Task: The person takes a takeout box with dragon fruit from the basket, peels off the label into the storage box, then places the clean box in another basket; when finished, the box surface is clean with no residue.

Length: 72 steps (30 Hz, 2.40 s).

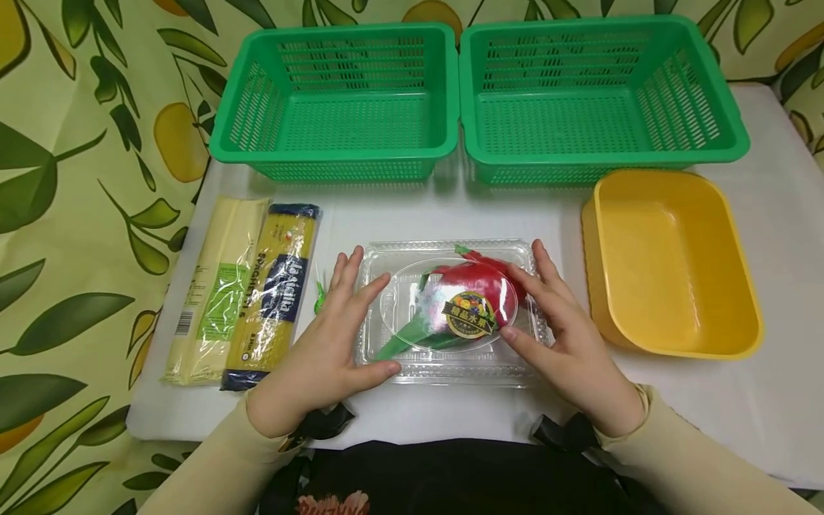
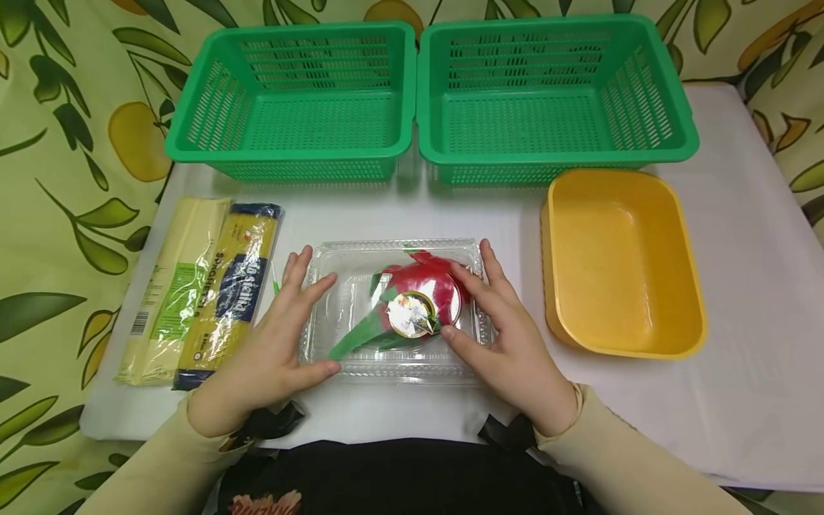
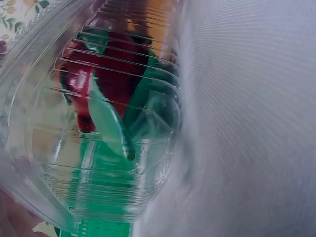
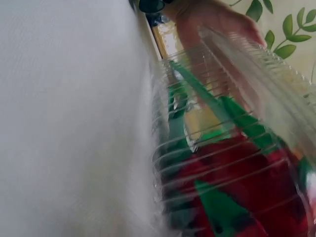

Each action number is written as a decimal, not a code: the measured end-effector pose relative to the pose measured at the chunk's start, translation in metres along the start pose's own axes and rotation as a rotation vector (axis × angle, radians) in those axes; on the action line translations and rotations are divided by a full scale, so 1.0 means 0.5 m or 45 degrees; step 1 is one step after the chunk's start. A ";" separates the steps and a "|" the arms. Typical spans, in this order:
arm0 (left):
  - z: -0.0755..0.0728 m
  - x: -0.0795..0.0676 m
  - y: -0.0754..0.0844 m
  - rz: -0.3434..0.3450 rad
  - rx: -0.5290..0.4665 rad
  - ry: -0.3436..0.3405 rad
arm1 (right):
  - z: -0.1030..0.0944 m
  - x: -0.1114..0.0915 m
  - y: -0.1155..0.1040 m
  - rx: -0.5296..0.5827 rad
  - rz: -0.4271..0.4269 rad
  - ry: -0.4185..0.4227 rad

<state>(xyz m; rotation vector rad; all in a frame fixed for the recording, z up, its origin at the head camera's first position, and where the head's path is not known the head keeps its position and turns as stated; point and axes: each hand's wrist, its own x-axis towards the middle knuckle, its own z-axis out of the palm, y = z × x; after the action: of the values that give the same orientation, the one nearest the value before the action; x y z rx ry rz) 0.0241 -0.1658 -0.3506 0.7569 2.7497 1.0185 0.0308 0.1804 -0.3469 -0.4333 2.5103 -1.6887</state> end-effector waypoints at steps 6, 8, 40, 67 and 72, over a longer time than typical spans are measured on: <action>0.004 0.002 -0.002 0.004 0.000 0.010 | -0.002 0.001 0.005 -0.020 -0.002 -0.011; 0.004 0.002 -0.003 0.006 -0.001 0.014 | -0.002 0.001 0.005 -0.024 -0.007 -0.002; 0.007 0.002 -0.004 0.016 -0.003 0.026 | 0.034 0.010 -0.048 -0.402 -0.354 0.339; 0.005 0.000 -0.002 0.049 -0.046 0.014 | 0.047 0.031 -0.055 -0.377 -0.248 0.222; 0.005 0.000 -0.002 0.044 -0.042 0.012 | 0.046 0.031 -0.053 -0.371 -0.254 0.187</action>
<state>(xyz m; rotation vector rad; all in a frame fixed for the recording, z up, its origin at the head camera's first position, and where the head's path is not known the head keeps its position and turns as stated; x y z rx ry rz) 0.0241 -0.1650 -0.3530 0.7991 2.7296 1.0741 0.0260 0.1461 -0.3301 -0.6223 2.9239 -1.4638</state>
